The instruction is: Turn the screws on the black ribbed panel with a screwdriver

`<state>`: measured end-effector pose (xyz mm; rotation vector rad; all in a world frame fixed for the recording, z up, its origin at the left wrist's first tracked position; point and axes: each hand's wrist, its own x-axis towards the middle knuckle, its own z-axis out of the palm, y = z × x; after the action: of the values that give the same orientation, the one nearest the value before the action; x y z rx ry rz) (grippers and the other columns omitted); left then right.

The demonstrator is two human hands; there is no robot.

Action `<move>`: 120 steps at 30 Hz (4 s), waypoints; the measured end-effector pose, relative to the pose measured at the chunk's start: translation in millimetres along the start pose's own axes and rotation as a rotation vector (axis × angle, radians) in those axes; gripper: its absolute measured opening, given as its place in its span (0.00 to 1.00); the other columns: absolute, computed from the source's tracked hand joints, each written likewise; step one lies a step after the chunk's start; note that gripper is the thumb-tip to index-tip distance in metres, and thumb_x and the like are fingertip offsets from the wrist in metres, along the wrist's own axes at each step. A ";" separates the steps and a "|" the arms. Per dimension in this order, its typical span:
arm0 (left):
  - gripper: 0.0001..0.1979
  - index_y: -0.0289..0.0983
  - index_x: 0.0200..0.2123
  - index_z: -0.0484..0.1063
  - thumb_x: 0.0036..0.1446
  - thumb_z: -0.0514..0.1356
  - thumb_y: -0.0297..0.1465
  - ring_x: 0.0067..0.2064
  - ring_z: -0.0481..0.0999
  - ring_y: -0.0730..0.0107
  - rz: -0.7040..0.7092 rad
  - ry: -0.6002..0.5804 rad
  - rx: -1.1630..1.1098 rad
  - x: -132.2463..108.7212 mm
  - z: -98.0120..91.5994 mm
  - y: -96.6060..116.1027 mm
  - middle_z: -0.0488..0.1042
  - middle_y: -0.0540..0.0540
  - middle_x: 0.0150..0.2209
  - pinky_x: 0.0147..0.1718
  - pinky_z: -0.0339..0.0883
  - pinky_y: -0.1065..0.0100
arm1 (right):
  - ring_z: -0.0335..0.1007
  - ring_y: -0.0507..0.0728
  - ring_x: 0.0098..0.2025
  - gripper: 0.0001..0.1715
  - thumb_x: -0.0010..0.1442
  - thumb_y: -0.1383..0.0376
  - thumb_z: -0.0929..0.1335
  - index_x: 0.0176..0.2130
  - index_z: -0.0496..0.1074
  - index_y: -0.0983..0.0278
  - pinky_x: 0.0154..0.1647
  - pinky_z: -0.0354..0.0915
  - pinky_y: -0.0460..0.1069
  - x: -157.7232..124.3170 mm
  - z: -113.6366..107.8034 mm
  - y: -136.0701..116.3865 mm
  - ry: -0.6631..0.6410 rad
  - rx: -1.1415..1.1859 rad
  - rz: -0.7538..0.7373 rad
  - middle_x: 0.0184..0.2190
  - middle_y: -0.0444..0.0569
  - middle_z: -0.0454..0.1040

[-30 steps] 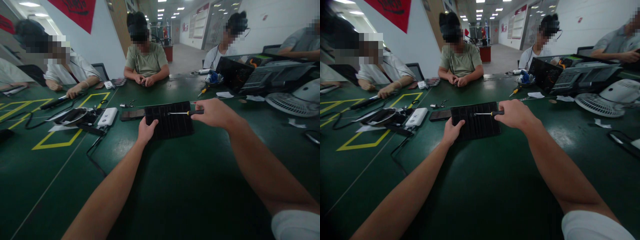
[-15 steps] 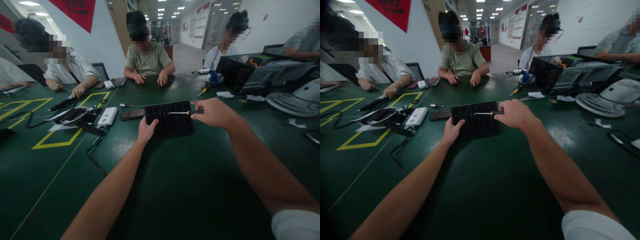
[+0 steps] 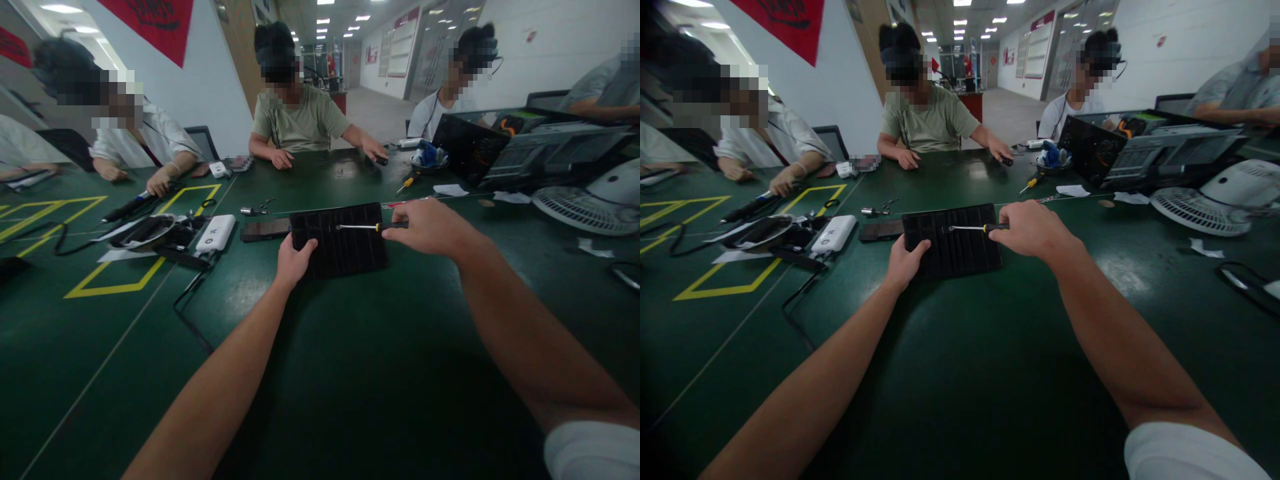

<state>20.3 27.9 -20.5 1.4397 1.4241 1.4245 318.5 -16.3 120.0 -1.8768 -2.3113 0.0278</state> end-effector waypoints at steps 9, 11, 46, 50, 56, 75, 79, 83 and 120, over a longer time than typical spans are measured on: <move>0.16 0.38 0.47 0.80 0.56 0.71 0.35 0.50 0.86 0.49 -0.003 -0.003 -0.005 -0.4 0.1 1.8 0.87 0.39 0.48 0.59 0.78 0.43 | 0.78 0.68 0.43 0.25 0.67 0.46 0.68 0.45 0.84 0.62 0.39 0.63 0.58 1.4 0.7 1.1 -0.044 -0.031 0.000 0.42 0.57 0.84; 0.16 0.38 0.48 0.81 0.56 0.71 0.35 0.51 0.86 0.49 -0.005 -0.006 -0.005 -0.8 -0.3 2.5 0.86 0.39 0.48 0.59 0.78 0.44 | 0.78 0.68 0.44 0.25 0.67 0.46 0.68 0.46 0.84 0.62 0.39 0.64 0.58 1.3 0.2 0.2 -0.053 -0.039 0.005 0.42 0.58 0.84; 0.17 0.37 0.48 0.81 0.56 0.71 0.36 0.51 0.85 0.49 0.006 -0.008 0.002 2.4 -1.0 -4.9 0.86 0.39 0.48 0.58 0.78 0.45 | 0.72 0.61 0.33 0.15 0.59 0.53 0.73 0.36 0.85 0.60 0.35 0.57 0.55 -8.2 -11.4 -7.5 0.127 0.108 -0.027 0.29 0.51 0.80; 0.17 0.37 0.48 0.81 0.56 0.71 0.36 0.50 0.86 0.49 0.017 0.000 0.016 1.8 -0.4 -4.1 0.86 0.39 0.47 0.57 0.79 0.45 | 0.74 0.63 0.35 0.16 0.60 0.52 0.73 0.38 0.86 0.60 0.36 0.59 0.56 -7.8 -10.9 -7.5 0.099 0.076 -0.018 0.31 0.53 0.81; 0.16 0.38 0.47 0.81 0.56 0.71 0.37 0.49 0.86 0.49 0.028 0.012 0.035 0.8 0.0 -1.7 0.86 0.39 0.47 0.56 0.79 0.46 | 0.77 0.68 0.41 0.23 0.64 0.48 0.70 0.42 0.87 0.60 0.39 0.63 0.57 -5.2 -9.8 -7.0 0.024 0.015 0.015 0.35 0.58 0.83; 0.19 0.39 0.48 0.79 0.52 0.70 0.35 0.52 0.85 0.51 -0.061 0.005 -0.015 14.1 2.1 -2.2 0.86 0.40 0.50 0.60 0.77 0.49 | 0.80 0.71 0.53 0.27 0.71 0.50 0.66 0.51 0.86 0.63 0.48 0.74 0.61 11.1 -8.5 -17.0 -0.118 0.043 0.127 0.52 0.65 0.85; 0.20 0.38 0.47 0.79 0.51 0.70 0.36 0.51 0.85 0.50 -0.029 0.021 -0.013 14.4 2.4 -3.6 0.86 0.40 0.49 0.59 0.77 0.49 | 0.80 0.71 0.54 0.25 0.72 0.52 0.65 0.54 0.85 0.63 0.49 0.73 0.61 10.5 -11.8 -20.8 -0.128 0.071 0.106 0.54 0.65 0.84; 0.21 0.37 0.47 0.79 0.50 0.70 0.37 0.50 0.85 0.50 -0.006 0.038 0.007 12.9 2.4 -3.0 0.86 0.39 0.48 0.58 0.77 0.50 | 0.79 0.69 0.55 0.22 0.72 0.55 0.66 0.53 0.85 0.61 0.51 0.71 0.60 7.9 -14.6 -24.2 -0.114 0.110 0.065 0.54 0.62 0.84; 0.15 0.39 0.44 0.79 0.52 0.70 0.35 0.48 0.84 0.49 0.009 0.039 0.067 7.6 7.3 6.2 0.83 0.41 0.43 0.55 0.78 0.49 | 0.77 0.67 0.47 0.13 0.63 0.66 0.72 0.48 0.77 0.60 0.39 0.63 0.56 -18.2 -15.4 -33.0 0.023 0.022 0.037 0.45 0.57 0.83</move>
<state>27.4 35.6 -14.2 1.4683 1.5047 1.4300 292.2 -42.3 136.9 -1.8987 -2.2522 0.0354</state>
